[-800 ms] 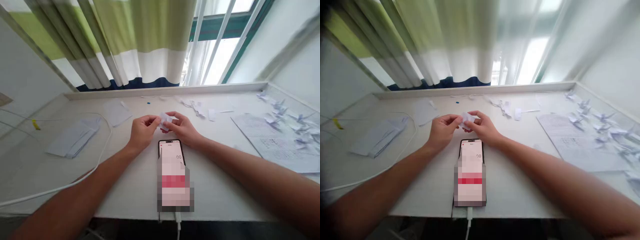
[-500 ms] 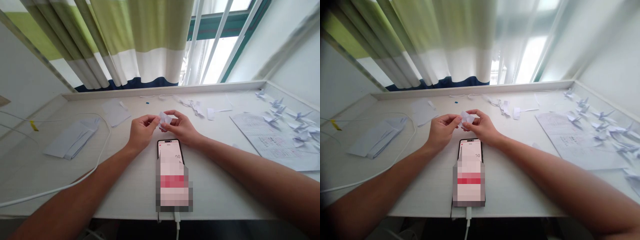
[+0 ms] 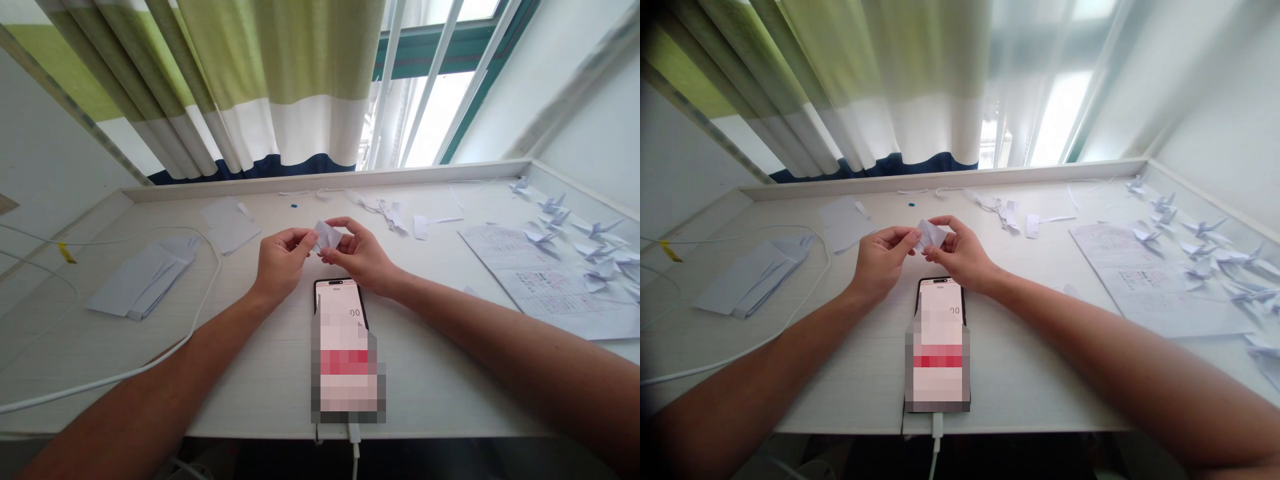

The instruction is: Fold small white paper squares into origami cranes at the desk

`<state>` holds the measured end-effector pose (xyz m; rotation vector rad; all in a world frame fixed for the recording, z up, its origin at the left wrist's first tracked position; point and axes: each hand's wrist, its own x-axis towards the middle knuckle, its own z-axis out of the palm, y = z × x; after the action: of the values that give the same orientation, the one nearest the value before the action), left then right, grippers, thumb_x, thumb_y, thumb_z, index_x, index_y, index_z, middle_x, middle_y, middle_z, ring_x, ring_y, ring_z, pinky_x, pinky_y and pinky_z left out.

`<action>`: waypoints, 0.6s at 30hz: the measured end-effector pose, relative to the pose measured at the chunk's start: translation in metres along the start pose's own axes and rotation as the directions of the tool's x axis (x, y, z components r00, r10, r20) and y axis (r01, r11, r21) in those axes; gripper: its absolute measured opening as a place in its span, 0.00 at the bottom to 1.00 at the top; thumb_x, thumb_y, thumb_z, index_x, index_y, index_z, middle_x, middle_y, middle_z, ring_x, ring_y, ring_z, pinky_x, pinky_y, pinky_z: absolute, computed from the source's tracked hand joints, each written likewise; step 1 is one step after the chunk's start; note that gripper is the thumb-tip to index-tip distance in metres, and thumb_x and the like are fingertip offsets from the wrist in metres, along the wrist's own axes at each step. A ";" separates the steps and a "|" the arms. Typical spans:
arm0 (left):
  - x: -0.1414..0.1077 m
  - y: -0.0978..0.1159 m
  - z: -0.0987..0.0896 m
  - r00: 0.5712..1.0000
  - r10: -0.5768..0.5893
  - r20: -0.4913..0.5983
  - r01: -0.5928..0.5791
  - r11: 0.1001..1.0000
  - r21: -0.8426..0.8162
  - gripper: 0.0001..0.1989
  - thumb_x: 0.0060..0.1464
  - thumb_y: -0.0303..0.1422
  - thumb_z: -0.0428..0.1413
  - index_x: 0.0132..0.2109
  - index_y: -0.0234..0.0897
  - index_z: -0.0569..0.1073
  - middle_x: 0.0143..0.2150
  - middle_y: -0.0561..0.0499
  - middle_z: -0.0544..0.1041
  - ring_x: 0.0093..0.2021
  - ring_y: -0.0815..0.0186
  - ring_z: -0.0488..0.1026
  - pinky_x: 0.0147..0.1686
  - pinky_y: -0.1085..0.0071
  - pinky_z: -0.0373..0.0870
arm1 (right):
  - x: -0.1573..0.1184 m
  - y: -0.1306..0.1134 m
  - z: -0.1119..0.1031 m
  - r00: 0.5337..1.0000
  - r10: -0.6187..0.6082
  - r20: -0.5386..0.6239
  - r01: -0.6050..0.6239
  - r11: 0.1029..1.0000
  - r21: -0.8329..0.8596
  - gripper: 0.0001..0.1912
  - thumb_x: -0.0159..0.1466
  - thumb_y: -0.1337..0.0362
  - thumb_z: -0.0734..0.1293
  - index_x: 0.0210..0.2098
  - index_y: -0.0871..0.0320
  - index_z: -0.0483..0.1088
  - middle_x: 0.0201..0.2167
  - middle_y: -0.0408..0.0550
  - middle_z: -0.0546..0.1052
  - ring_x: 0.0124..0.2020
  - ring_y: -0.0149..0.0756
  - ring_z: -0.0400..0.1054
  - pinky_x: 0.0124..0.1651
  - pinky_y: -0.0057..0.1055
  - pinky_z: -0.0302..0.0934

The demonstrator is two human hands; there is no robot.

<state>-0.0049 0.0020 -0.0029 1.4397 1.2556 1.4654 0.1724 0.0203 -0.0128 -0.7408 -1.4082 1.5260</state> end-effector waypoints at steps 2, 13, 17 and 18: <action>0.001 -0.001 0.000 1.000 -0.009 0.024 0.010 1.000 -0.011 0.13 0.56 0.42 0.68 0.37 0.36 0.84 0.31 0.51 0.82 0.30 0.68 0.73 0.34 0.70 0.71 | 0.000 0.000 0.000 1.000 -0.009 -0.002 0.009 1.000 -0.014 0.30 0.58 0.59 0.80 0.55 0.53 0.65 0.31 0.40 0.80 0.34 0.36 0.77 0.44 0.39 0.72; 0.004 -0.004 -0.001 0.985 -0.072 0.154 0.082 0.995 -0.057 0.19 0.54 0.49 0.69 0.37 0.36 0.84 0.33 0.49 0.83 0.32 0.66 0.74 0.36 0.68 0.72 | -0.004 0.001 0.002 0.997 -0.071 -0.029 0.070 0.997 -0.040 0.27 0.61 0.60 0.78 0.56 0.51 0.66 0.38 0.41 0.78 0.36 0.35 0.77 0.47 0.40 0.74; 0.003 -0.003 -0.002 0.980 -0.077 0.184 0.092 0.993 -0.076 0.18 0.55 0.49 0.69 0.37 0.36 0.84 0.32 0.49 0.83 0.32 0.66 0.75 0.36 0.68 0.72 | -0.002 -0.001 -0.003 0.983 -0.178 -0.045 0.166 0.969 -0.184 0.19 0.64 0.62 0.75 0.54 0.51 0.72 0.42 0.43 0.75 0.33 0.31 0.73 0.41 0.36 0.71; 0.003 -0.003 -0.002 0.979 -0.076 0.188 0.092 0.993 -0.079 0.18 0.54 0.49 0.69 0.37 0.36 0.83 0.32 0.49 0.82 0.32 0.66 0.75 0.36 0.68 0.72 | -0.001 -0.002 -0.005 0.981 -0.194 -0.024 0.186 0.963 -0.195 0.17 0.65 0.61 0.74 0.52 0.52 0.73 0.43 0.44 0.76 0.34 0.32 0.73 0.40 0.35 0.70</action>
<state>-0.0080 0.0054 -0.0043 1.4124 1.1110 1.2825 0.1774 0.0219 -0.0123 -0.7262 -1.5623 1.2321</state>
